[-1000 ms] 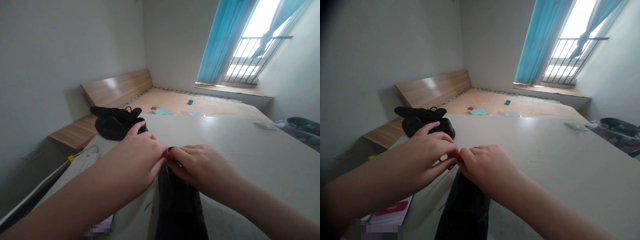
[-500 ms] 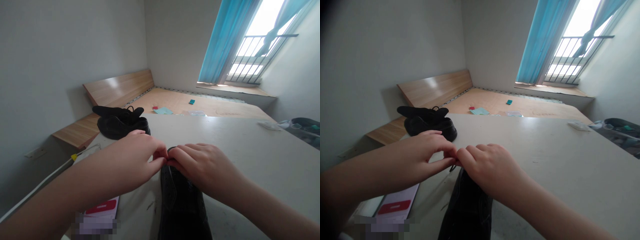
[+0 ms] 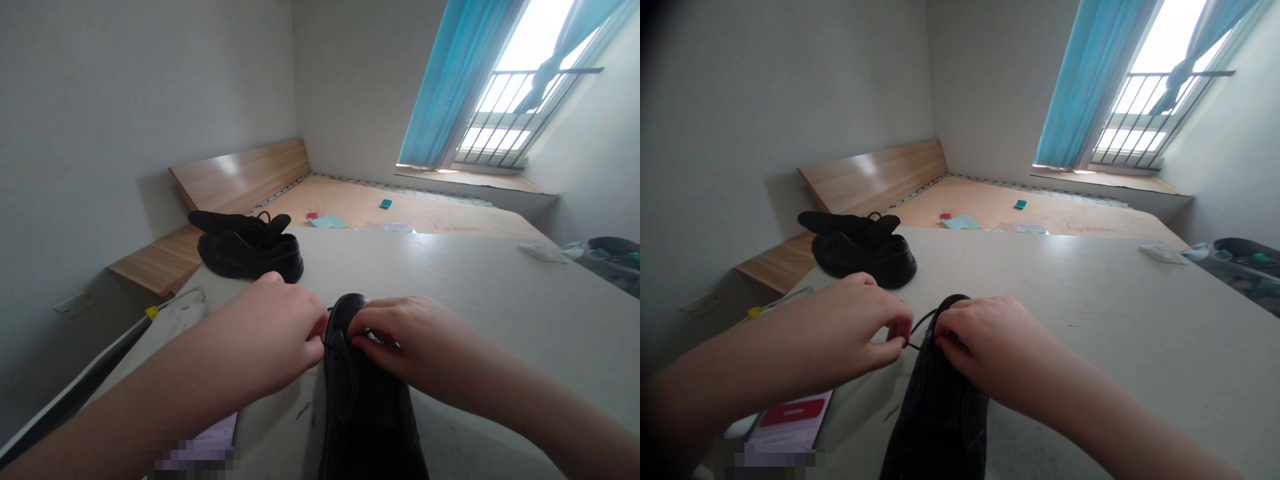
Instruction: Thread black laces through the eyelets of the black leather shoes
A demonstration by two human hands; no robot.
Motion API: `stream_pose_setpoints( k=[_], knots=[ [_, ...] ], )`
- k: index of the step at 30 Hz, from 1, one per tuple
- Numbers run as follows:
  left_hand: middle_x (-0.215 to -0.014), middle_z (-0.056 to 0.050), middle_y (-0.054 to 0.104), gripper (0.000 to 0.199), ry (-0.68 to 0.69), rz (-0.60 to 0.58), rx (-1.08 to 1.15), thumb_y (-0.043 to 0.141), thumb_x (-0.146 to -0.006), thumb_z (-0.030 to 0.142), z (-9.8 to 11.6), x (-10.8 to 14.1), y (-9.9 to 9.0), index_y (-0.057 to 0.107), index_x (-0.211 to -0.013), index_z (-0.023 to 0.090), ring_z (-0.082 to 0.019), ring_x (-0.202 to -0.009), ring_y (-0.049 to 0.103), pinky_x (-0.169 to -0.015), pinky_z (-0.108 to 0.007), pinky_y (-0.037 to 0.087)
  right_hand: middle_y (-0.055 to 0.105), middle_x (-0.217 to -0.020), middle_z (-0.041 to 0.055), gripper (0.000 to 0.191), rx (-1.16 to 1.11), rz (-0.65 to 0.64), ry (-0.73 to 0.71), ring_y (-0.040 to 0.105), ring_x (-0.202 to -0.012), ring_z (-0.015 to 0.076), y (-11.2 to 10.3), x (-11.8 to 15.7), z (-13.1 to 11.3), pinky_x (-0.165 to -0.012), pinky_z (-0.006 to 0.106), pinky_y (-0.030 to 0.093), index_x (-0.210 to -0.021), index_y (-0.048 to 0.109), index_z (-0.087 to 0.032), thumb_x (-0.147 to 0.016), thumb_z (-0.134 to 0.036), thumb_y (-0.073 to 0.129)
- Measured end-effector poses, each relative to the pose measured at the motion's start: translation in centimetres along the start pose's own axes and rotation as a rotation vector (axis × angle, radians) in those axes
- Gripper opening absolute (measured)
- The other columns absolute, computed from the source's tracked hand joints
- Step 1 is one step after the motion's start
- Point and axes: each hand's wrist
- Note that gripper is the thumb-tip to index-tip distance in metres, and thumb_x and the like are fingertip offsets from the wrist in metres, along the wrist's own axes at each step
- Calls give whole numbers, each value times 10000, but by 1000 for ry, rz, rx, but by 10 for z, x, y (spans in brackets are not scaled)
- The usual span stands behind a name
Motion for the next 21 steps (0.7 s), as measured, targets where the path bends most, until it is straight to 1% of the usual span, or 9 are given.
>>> stream_pose_setpoints(
  k=[3, 6, 9, 15, 21],
  knots=[
    [-597, -16, 668, 228, -7, -5, 4, 514, -779, 209, 3, 0, 0, 680, -628, 247, -260, -723, 593, -589, -318, 321, 734, -861, 8, 209, -8, -3, -9, 652, -725, 160, 1, -1, 0, -622, 259, 398, -910, 718, -235, -877, -152, 529],
    [-628, -15, 681, 221, -32, 15, 10, 516, -787, 227, 3, 0, 1, 694, -659, 256, -273, -770, 596, -613, -323, 343, 740, -868, 7, 221, -17, 6, -19, 657, -724, 161, 3, -2, 0, -620, 259, 400, -925, 720, -236, -878, -149, 523],
    [-658, -17, 697, 235, -20, 3, 2, 508, -793, 213, 3, -1, 3, 719, -702, 258, -268, -767, 603, -631, -332, 357, 743, -871, -1, 222, -33, 14, -18, 659, -727, 161, 4, -2, 0, -619, 257, 400, -934, 722, -242, -867, -156, 529],
    [-694, -54, 717, 273, 12, 2, -50, 485, -847, 198, 9, -1, 3, 738, -750, 220, -279, -743, 635, -624, -350, 374, 732, -775, -3, 180, -64, 16, 44, 628, -665, 164, 7, -3, -3, -592, 261, 381, -899, 738, -245, -812, -191, 590],
    [-717, -63, 727, 266, 24, -6, -51, 497, -837, 197, 11, 0, 4, 748, -754, 225, -293, -749, 643, -630, -366, 397, 724, -779, -6, 172, -70, 14, 80, 620, -678, 159, 9, -6, -6, -594, 256, 369, -891, 739, -250, -787, -201, 612]
  ],
)
Point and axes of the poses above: each hand's wrist, its own x-axis away from the middle knuckle, its own y-axis out of the palm, z = x × y
